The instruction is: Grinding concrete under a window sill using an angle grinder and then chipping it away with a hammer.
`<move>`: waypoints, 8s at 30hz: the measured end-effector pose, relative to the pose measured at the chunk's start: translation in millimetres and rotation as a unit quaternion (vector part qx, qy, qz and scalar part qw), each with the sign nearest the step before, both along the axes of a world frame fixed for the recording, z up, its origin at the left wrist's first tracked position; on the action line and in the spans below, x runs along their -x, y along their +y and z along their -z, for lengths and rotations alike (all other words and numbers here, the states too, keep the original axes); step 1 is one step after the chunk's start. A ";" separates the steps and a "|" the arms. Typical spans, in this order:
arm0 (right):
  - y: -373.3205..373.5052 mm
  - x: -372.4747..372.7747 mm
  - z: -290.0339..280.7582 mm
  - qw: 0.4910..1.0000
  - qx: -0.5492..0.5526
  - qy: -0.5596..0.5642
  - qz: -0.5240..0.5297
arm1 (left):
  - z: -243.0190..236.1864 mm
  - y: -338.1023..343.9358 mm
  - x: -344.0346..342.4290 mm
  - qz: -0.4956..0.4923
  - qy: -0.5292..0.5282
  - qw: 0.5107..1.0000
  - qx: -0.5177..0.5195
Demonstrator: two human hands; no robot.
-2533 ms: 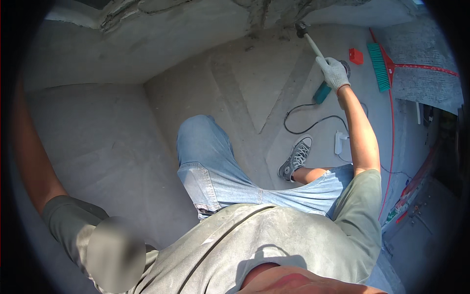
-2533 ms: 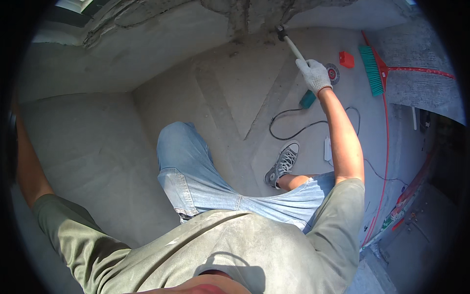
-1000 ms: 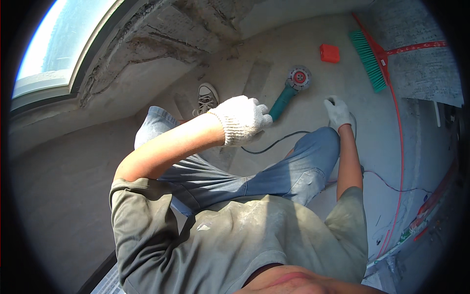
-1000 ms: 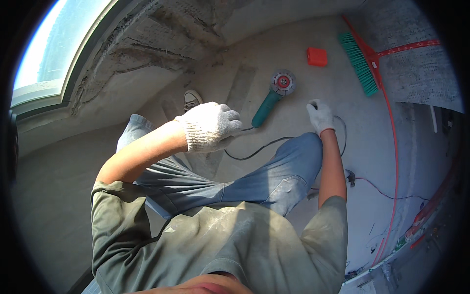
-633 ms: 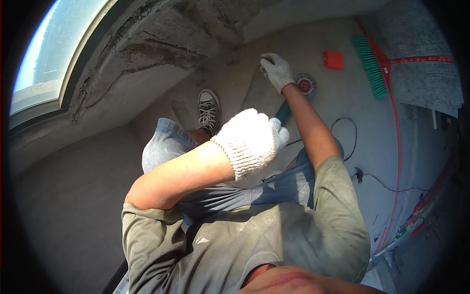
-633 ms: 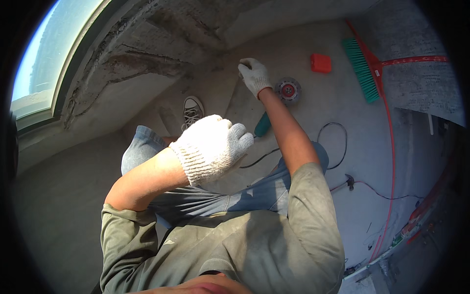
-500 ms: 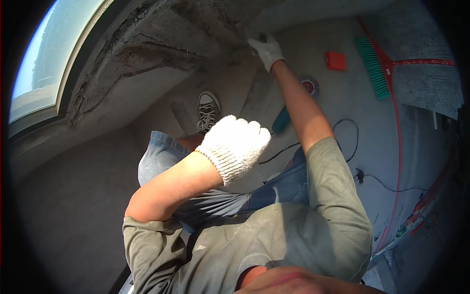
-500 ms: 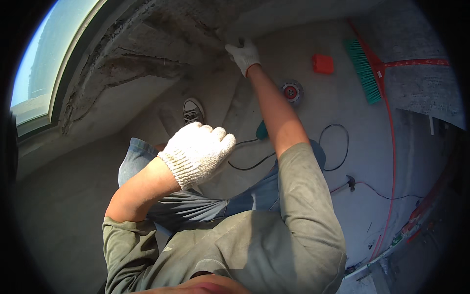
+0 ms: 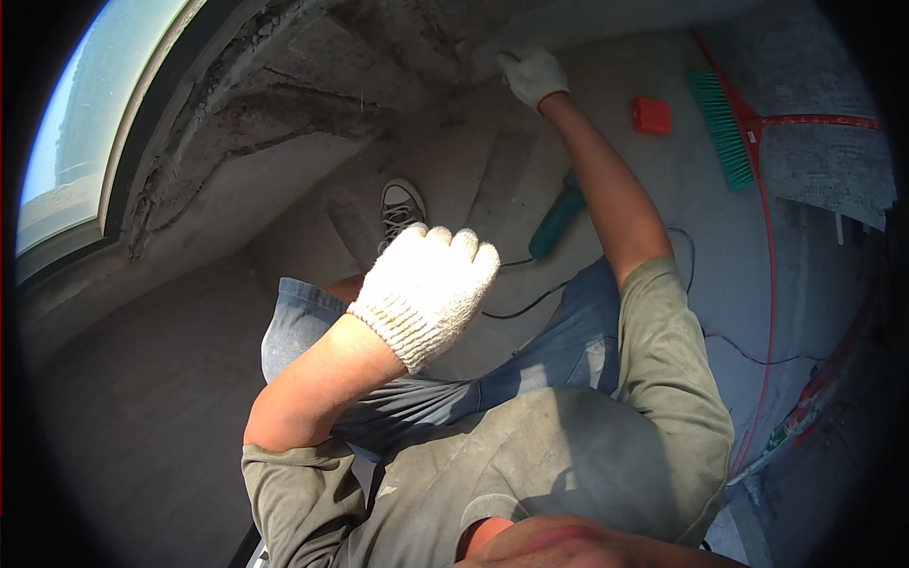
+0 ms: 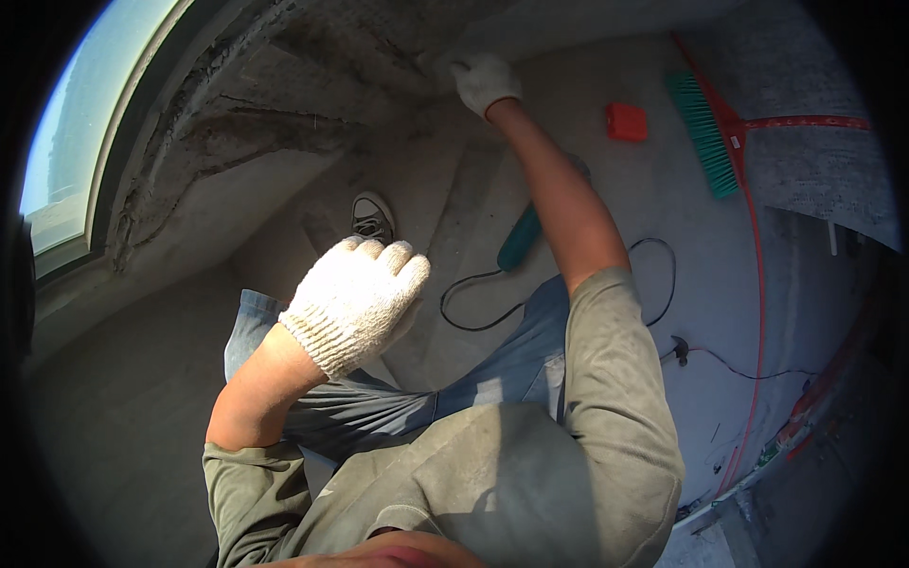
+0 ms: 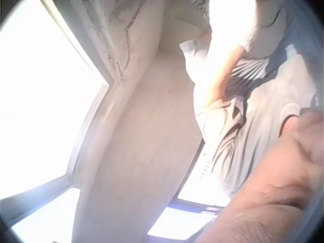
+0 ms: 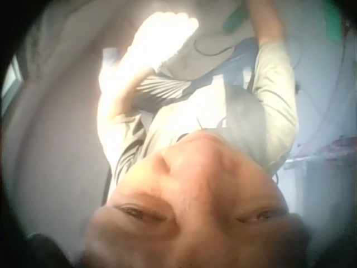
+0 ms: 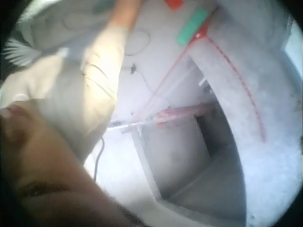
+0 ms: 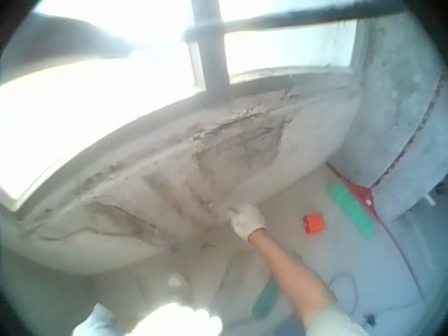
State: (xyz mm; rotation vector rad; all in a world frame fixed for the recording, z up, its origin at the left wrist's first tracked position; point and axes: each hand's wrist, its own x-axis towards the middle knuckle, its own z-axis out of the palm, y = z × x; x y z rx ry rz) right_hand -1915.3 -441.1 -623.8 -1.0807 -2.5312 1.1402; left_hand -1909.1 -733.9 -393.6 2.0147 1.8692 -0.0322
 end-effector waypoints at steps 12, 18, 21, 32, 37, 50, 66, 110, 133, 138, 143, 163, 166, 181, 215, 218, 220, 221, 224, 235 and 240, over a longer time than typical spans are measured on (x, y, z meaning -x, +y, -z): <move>97.6 -4.9 2.9 0.947 -0.310 -0.079 -0.031 | 12.5 2.0 1.6 0.003 0.000 1.000 0.008; 39.8 -103.8 9.3 0.905 -0.097 0.214 0.355 | 14.6 4.4 -6.4 0.019 0.023 1.000 0.005; -45.0 -153.6 40.7 0.774 0.026 0.202 0.600 | 15.4 16.7 -17.2 0.051 0.009 0.999 -0.002; -141.0 -199.4 183.0 0.800 0.269 -0.170 0.508 | 29.2 23.4 -52.9 0.090 0.031 0.995 0.033; -138.8 -205.3 198.1 0.825 0.282 -0.168 0.460 | 39.2 15.6 -62.5 0.096 0.017 0.992 0.079; -149.3 -188.9 -35.0 0.701 0.621 0.275 0.217 | 56.2 49.5 -51.1 -0.172 -0.022 0.961 0.217; -158.3 -249.2 -49.9 0.440 0.756 0.451 0.177 | 81.6 47.8 -103.7 -0.358 -0.553 0.687 0.307; -165.5 -226.3 -42.0 0.486 0.757 0.422 0.112 | 75.6 14.9 -149.3 -0.492 -0.316 0.793 0.171; -166.7 -106.2 -78.3 0.640 0.621 0.201 0.405 | 101.3 23.5 18.2 -0.414 -0.653 0.550 0.316; -174.3 -106.7 -84.3 0.639 0.588 0.211 0.449 | 134.5 22.6 45.7 -0.306 -0.737 0.446 0.406; -181.3 -119.7 -99.4 0.593 0.572 0.260 0.504 | 148.6 38.3 48.8 -0.196 -0.737 0.471 0.443; -177.1 -106.6 -104.7 0.638 0.477 0.310 0.519 | 144.1 53.0 53.7 -0.129 -0.738 0.523 0.407; -180.9 -101.6 -97.4 0.646 0.492 0.268 0.518 | 150.8 45.3 61.9 -0.141 -0.731 0.515 0.424; -165.7 -96.7 -69.1 0.570 0.597 0.366 0.430 | 132.9 47.9 49.3 -0.283 -0.694 0.554 0.363; -192.6 -28.1 -72.2 0.789 0.487 0.133 0.350 | 163.1 -5.8 99.8 -0.238 -0.768 0.501 0.320; -194.2 -17.3 -56.1 0.785 0.500 0.133 0.341 | 181.3 -6.9 108.0 -0.254 -0.757 0.491 0.347; -192.5 -9.4 -48.8 0.844 0.431 0.091 0.305 | 193.2 -4.8 105.2 -0.286 -0.744 0.493 0.347; -191.1 -6.3 -46.4 0.895 0.348 0.028 0.276 | 198.5 -4.2 101.0 -0.297 -0.734 0.501 0.349; -187.3 4.8 -39.1 0.917 0.306 0.001 0.254 | 212.0 0.8 93.9 -0.343 -0.660 0.608 0.278; -169.0 2.9 12.5 0.949 0.255 -0.066 0.173 | 241.0 10.6 77.6 -0.384 -0.634 0.639 0.207; -167.1 6.0 11.8 0.951 0.244 -0.073 0.178 | 238.2 13.8 78.9 -0.418 -0.624 0.627 0.210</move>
